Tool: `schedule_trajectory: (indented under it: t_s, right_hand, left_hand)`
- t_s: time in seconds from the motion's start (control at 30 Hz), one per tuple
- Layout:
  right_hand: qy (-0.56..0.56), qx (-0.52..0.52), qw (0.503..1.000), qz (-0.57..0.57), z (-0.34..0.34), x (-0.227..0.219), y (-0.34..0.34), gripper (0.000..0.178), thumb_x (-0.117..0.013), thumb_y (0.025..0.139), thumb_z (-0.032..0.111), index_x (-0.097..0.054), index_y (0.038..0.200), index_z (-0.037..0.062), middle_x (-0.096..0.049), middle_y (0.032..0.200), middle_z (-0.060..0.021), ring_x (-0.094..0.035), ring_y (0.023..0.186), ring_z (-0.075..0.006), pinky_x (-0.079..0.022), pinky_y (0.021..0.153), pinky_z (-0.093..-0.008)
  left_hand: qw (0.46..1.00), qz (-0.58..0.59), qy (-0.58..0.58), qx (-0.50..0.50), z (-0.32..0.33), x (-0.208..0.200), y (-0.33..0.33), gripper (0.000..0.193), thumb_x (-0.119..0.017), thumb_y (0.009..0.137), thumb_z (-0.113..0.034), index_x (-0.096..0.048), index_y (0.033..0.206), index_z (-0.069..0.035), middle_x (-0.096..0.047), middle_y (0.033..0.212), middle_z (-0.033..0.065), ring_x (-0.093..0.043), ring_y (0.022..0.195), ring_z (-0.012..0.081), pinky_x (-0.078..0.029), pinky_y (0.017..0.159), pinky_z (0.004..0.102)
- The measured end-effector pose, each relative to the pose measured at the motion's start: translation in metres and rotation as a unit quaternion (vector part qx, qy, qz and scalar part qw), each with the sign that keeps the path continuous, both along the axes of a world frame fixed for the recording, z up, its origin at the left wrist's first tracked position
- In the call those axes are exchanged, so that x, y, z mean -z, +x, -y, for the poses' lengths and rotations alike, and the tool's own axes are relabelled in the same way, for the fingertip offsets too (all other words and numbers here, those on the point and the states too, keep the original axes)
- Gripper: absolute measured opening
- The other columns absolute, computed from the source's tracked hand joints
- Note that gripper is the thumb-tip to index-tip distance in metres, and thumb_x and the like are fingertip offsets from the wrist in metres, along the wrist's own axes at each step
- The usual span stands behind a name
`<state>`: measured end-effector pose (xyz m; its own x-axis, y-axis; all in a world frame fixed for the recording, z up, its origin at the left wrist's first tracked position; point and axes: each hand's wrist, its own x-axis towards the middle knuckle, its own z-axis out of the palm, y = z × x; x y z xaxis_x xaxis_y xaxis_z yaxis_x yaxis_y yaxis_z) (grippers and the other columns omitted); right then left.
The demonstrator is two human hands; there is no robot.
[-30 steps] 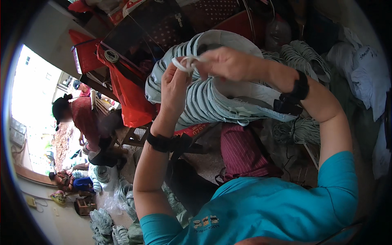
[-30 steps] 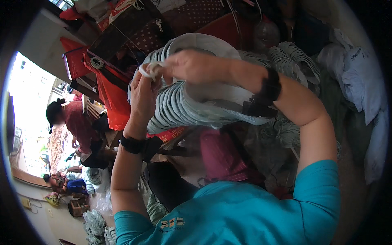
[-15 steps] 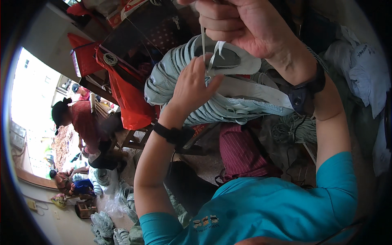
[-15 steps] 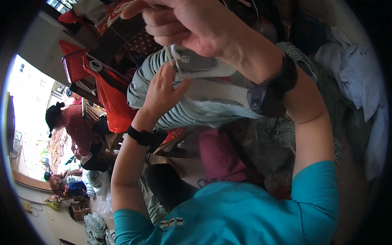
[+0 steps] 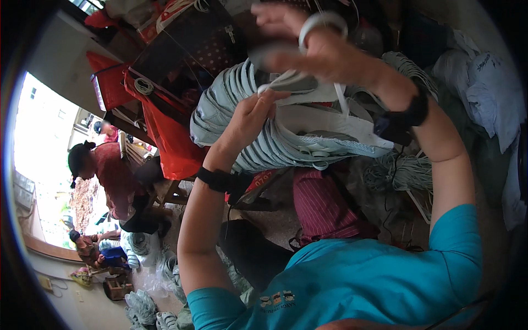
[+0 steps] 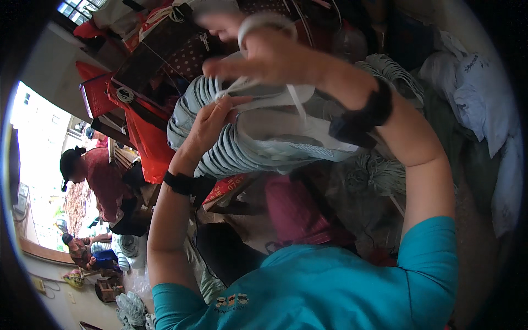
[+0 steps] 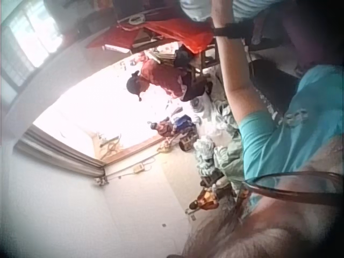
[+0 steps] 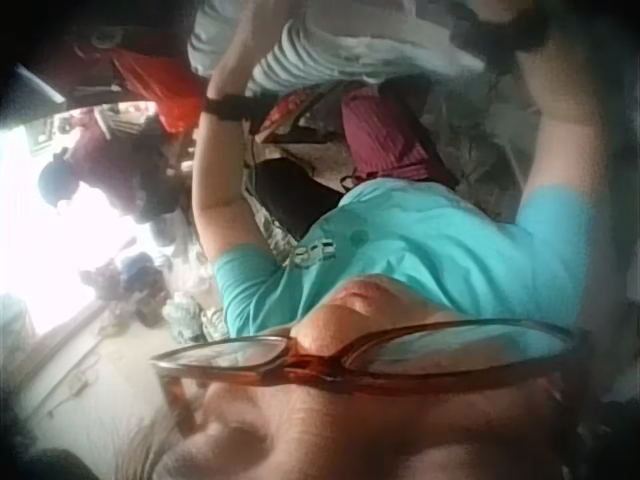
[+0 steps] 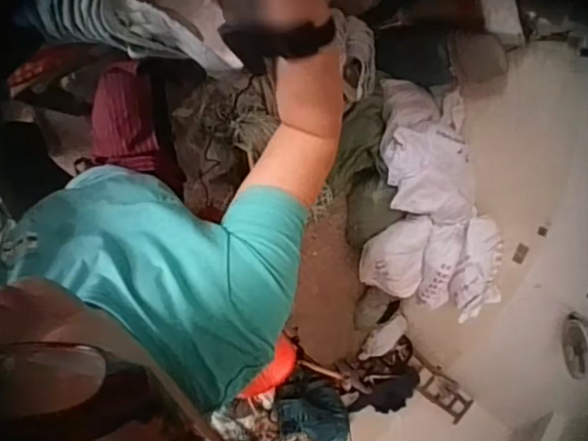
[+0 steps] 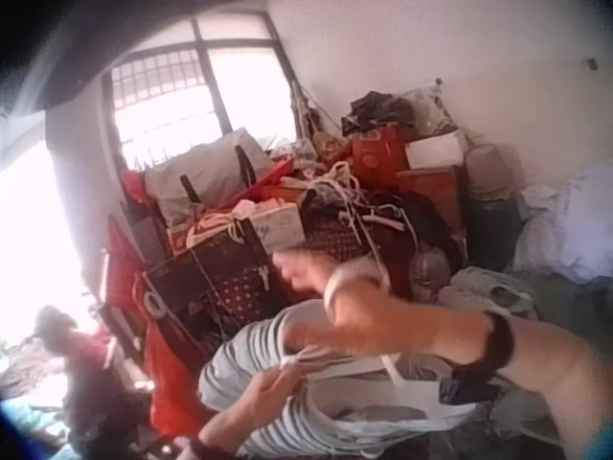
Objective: The person sits on the floor in a workshop environment and laces a light-colored sneaker. They pull the laces through the eyelets, tighten them, and adjust the fit by hand. The person handles a single shoe throughout the clip, working on the lacing system.
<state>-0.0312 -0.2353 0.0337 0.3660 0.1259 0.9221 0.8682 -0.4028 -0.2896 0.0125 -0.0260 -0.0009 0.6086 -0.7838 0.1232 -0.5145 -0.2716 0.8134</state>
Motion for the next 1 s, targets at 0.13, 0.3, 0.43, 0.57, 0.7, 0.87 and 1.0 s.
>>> schedule_trajectory:
  t_s: [0.13, 0.3, 0.43, 0.57, 0.7, 0.87, 1.0]
  right_hand:
    - [-0.079, -0.032, 0.96, -0.265, -0.011, 0.028, -0.012, 0.028, -0.058, 0.095, 0.028, -0.06, 0.107, 0.003, -0.064, 0.082, -0.002, -0.063, 0.08, -0.0162, -0.05, 0.073, -0.0341]
    - [-0.151, -0.002, 0.87, -0.469, -0.006, 0.019, -0.018, 0.019, -0.058, 0.093, 0.02, -0.062, 0.1, 0.0023, -0.064, 0.08, -0.0031, -0.061, 0.078, -0.0139, -0.05, 0.072, -0.0311]
    - [-0.077, -0.079, 0.851, -0.513, 0.006, 0.022, -0.007, 0.019, -0.057, 0.092, 0.017, -0.063, 0.104, 0.0026, -0.065, 0.088, -0.0049, -0.06, 0.082, -0.0137, -0.048, 0.073, -0.0289]
    - [-0.003, -0.095, 0.906, -0.413, 0.007, 0.038, 0.01, 0.025, -0.056, 0.092, 0.014, -0.062, 0.113, 0.0024, -0.065, 0.095, -0.0054, -0.059, 0.085, -0.0129, -0.048, 0.077, -0.0268]
    - [-0.023, -0.187, 0.861, -0.473, -0.006, 0.039, 0.025, 0.027, -0.059, 0.092, 0.016, -0.063, 0.114, 0.0013, -0.064, 0.097, -0.0058, -0.06, 0.087, -0.0128, -0.048, 0.08, -0.0263]
    - [0.027, -0.281, 0.787, -0.548, -0.004, 0.041, 0.033, 0.032, -0.067, 0.09, 0.021, -0.063, 0.112, -0.0012, -0.064, 0.092, -0.0055, -0.06, 0.084, -0.0124, -0.049, 0.081, -0.0264]
    - [0.042, -0.303, 0.774, -0.554, 0.003, 0.049, 0.04, 0.034, -0.07, 0.088, 0.023, -0.062, 0.111, -0.0008, -0.063, 0.09, -0.0044, -0.06, 0.082, -0.0117, -0.05, 0.079, -0.0256]
  left_hand:
    - [0.999, -0.028, -0.025, -0.022, -0.009, 0.007, 0.005, 0.045, -0.034, 0.104, -0.033, -0.063, 0.117, -0.002, -0.049, 0.078, -0.0032, -0.043, 0.074, 0.0069, -0.038, 0.068, 0.0234]
    - [0.996, 0.06, 0.033, -0.052, -0.009, 0.005, 0.007, 0.026, -0.048, 0.097, -0.011, -0.064, 0.115, -0.001, -0.056, 0.086, 0.001, -0.052, 0.081, 0.0093, -0.043, 0.072, 0.0264]
    - [0.975, 0.22, 0.026, -0.002, -0.012, -0.004, -0.002, 0.029, -0.055, 0.086, 0.002, -0.066, 0.112, -0.001, -0.055, 0.089, 0.0049, -0.055, 0.08, 0.0146, -0.045, 0.074, 0.027]
    - [0.949, 0.314, -0.004, 0.012, -0.007, -0.01, -0.005, 0.034, -0.058, 0.079, 0.008, -0.067, 0.11, -0.002, -0.055, 0.089, 0.0067, -0.057, 0.082, 0.0202, -0.047, 0.075, 0.0294]
    - [0.85, 0.523, 0.007, 0.054, -0.002, -0.014, -0.006, 0.036, -0.06, 0.071, 0.008, -0.067, 0.104, -0.004, -0.058, 0.092, 0.0073, -0.059, 0.084, 0.025, -0.051, 0.075, 0.0341]
    - [0.828, 0.559, -0.032, 0.026, -0.007, -0.009, 0.01, 0.033, -0.063, 0.069, 0.001, -0.066, 0.101, -0.007, -0.057, 0.09, 0.0043, -0.059, 0.082, 0.0232, -0.05, 0.074, 0.035]
    - [0.812, 0.581, -0.054, -0.031, -0.006, -0.007, 0.01, 0.031, -0.066, 0.068, -0.002, -0.067, 0.098, -0.008, -0.055, 0.086, 0.0032, -0.057, 0.079, 0.0222, -0.049, 0.07, 0.034]
